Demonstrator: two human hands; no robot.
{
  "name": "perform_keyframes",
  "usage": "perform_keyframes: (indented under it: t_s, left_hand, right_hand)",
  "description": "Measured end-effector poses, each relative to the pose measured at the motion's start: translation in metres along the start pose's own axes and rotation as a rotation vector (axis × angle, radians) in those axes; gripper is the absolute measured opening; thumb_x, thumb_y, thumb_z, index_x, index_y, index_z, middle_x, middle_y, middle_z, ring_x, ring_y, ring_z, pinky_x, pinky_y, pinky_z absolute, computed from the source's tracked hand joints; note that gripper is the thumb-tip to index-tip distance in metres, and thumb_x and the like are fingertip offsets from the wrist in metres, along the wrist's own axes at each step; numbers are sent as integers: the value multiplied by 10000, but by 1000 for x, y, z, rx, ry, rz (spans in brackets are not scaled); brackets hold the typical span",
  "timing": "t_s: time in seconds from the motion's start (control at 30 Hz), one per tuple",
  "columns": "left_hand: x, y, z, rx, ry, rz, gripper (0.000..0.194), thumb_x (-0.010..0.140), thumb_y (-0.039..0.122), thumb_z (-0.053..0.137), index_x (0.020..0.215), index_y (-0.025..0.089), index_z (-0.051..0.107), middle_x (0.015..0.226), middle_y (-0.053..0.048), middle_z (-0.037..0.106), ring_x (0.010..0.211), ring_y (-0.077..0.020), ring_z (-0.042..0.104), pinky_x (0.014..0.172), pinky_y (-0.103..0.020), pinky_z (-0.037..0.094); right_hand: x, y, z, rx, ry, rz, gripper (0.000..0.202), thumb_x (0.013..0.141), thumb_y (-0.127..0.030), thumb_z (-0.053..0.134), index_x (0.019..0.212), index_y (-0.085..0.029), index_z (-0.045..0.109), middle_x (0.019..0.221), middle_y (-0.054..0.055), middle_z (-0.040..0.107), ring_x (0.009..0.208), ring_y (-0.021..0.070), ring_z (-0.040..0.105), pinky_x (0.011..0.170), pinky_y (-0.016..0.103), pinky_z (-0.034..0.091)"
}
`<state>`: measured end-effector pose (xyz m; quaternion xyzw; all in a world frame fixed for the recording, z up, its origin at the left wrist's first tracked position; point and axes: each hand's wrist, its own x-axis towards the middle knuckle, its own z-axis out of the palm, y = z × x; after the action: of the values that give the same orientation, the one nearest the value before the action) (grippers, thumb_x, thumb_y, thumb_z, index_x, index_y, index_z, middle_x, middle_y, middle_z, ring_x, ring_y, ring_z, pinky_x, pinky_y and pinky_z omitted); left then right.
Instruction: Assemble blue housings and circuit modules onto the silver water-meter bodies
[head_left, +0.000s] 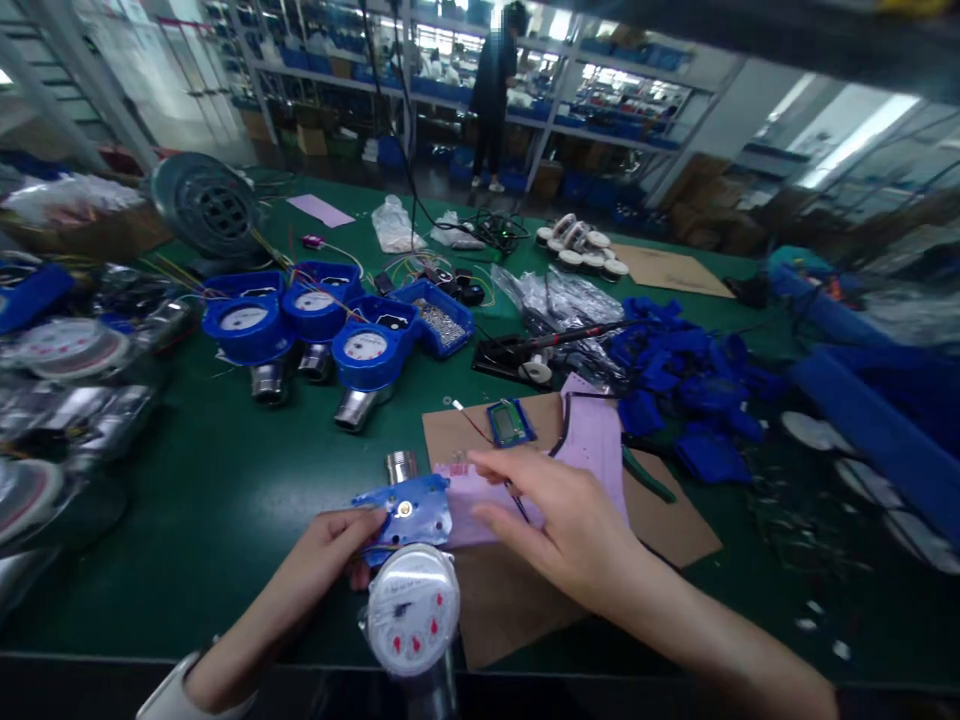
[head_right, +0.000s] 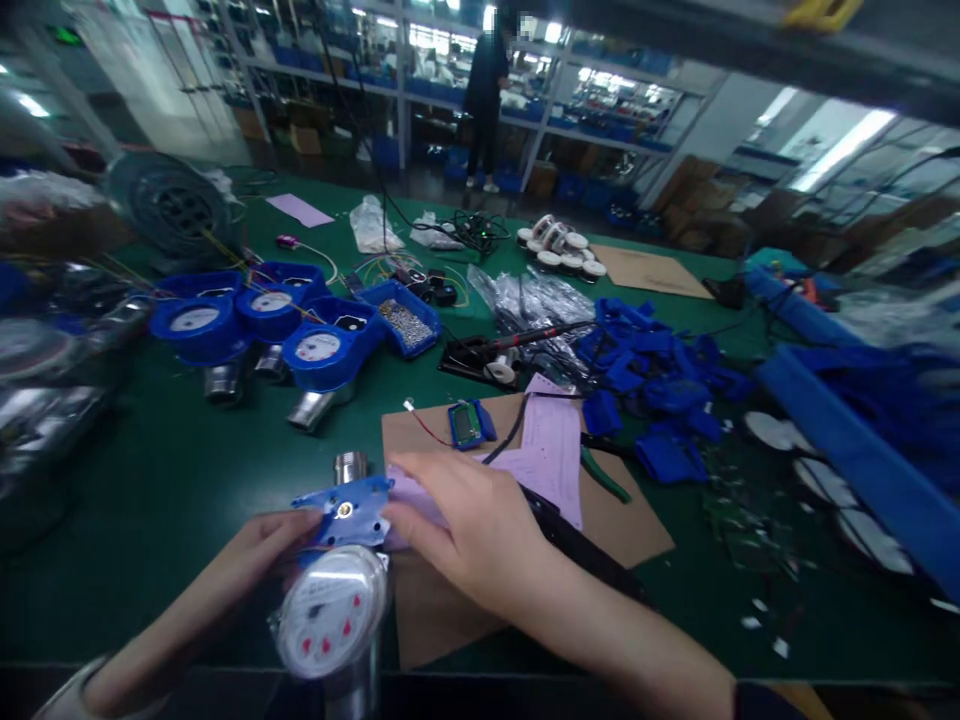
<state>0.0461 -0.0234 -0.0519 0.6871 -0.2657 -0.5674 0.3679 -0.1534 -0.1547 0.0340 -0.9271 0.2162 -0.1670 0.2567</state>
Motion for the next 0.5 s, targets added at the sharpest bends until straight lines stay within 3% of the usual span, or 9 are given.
perform_keyframes:
  t_s: [0.07, 0.13, 0.27, 0.4, 0.5]
  left_hand:
    - [-2, 0, -5, 90, 10, 22, 543, 677, 701, 472, 575, 172, 536, 477, -8, 547, 480, -152, 516, 498, -264, 392]
    - [-4, -6, -13, 201, 30, 77, 568, 704, 708, 439, 640, 167, 601, 552, -30, 608, 550, -186, 571, 552, -288, 440]
    - [-7, -26, -31, 287, 103, 191, 492, 795, 619, 416, 959, 212, 639, 908, -46, 709, 847, -236, 654, 776, -331, 499]
    - [-9, -35, -41, 288, 228, 284, 466, 811, 570, 401, 1041, 212, 589, 1003, -68, 700, 957, -254, 648, 853, -372, 508]
    - [-10, -37, -44, 343, 350, 386, 415, 816, 514, 419, 1052, 219, 591, 1058, -66, 682, 981, -243, 640, 843, -353, 519]
  right_hand:
    - [-25, 11, -18, -85, 49, 117, 221, 884, -340, 514, 1024, -199, 611, 946, 41, 691, 837, 174, 653, 726, 282, 527]
    - [-50, 32, -32, -255, 45, 337, 169, 851, -332, 542, 933, -211, 628, 836, 25, 684, 733, 177, 651, 639, 279, 519]
    - [-86, 76, -39, -491, -208, 711, 366, 715, -318, 635, 1051, -175, 615, 1043, 110, 659, 948, 303, 629, 715, 393, 525]
    - [-100, 94, -24, -340, -334, 760, 643, 660, -264, 623, 1278, -161, 478, 1273, 139, 547, 1120, 322, 548, 890, 452, 470]
    - [-104, 95, -20, -259, -317, 712, 575, 641, -196, 562, 1214, -153, 534, 1201, 129, 597, 1101, 309, 559, 922, 445, 449]
